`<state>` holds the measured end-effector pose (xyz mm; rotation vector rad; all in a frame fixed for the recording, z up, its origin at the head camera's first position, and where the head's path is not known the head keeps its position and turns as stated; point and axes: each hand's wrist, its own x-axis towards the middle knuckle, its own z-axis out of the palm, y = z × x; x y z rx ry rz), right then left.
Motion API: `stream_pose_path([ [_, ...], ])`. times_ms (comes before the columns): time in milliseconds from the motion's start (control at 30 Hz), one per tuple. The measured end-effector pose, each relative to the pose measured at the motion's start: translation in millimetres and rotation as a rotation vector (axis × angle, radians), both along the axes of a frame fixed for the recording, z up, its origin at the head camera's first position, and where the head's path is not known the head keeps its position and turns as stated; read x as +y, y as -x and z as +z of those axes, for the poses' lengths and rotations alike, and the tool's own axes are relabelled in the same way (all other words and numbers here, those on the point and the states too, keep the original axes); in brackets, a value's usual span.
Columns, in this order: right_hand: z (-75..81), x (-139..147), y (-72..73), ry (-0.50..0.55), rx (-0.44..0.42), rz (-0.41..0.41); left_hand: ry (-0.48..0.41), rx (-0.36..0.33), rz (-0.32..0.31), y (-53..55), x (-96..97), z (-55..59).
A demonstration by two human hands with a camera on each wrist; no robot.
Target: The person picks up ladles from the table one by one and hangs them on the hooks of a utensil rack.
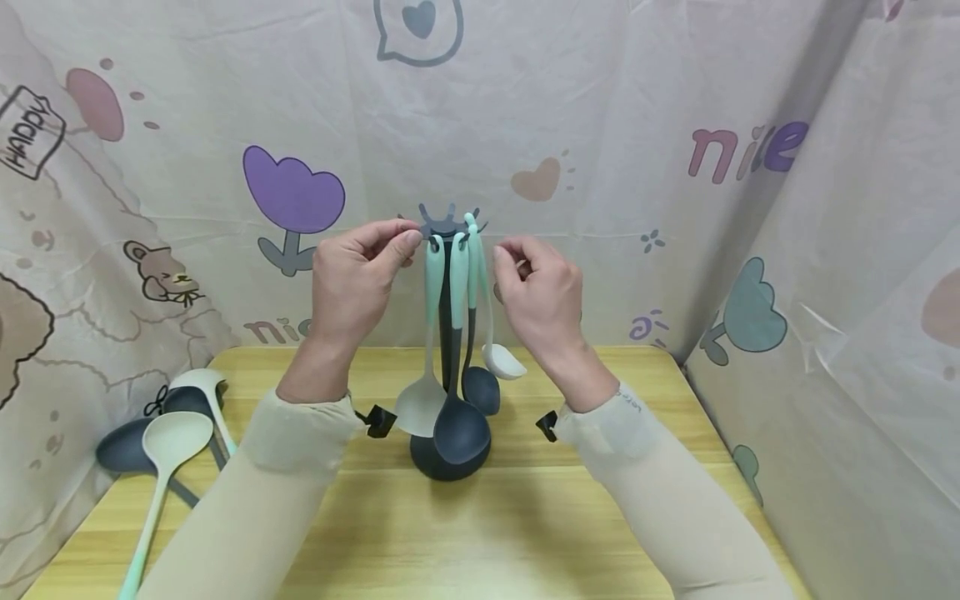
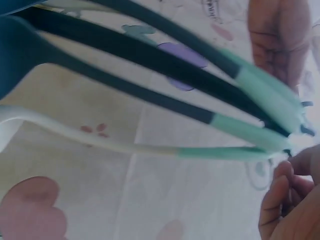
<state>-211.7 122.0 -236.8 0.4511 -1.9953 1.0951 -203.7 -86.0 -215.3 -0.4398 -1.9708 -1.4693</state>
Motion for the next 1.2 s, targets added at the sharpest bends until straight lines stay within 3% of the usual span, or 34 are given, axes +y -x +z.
stream_pose_path([
  [133,12.8,-6,-5.7,0.052,0.087,0.066,-0.014,0.001,-0.025,-0.8,-1.2,-0.7],
  [333,27.2,-19,-7.8,0.000,0.077,0.131,-0.017,-0.001,-0.029,-3.5,-3.7,-1.6],
  [767,29.7,-27,-9.6,-0.091,0.051,0.013,0.016,-0.016,-0.005,-4.2,-4.0,-3.2],
  [1200,29.2,-27,-10.2,-0.094,0.078,0.030,0.002,-0.022,-0.013,-7.1,-4.9,-2.8],
])
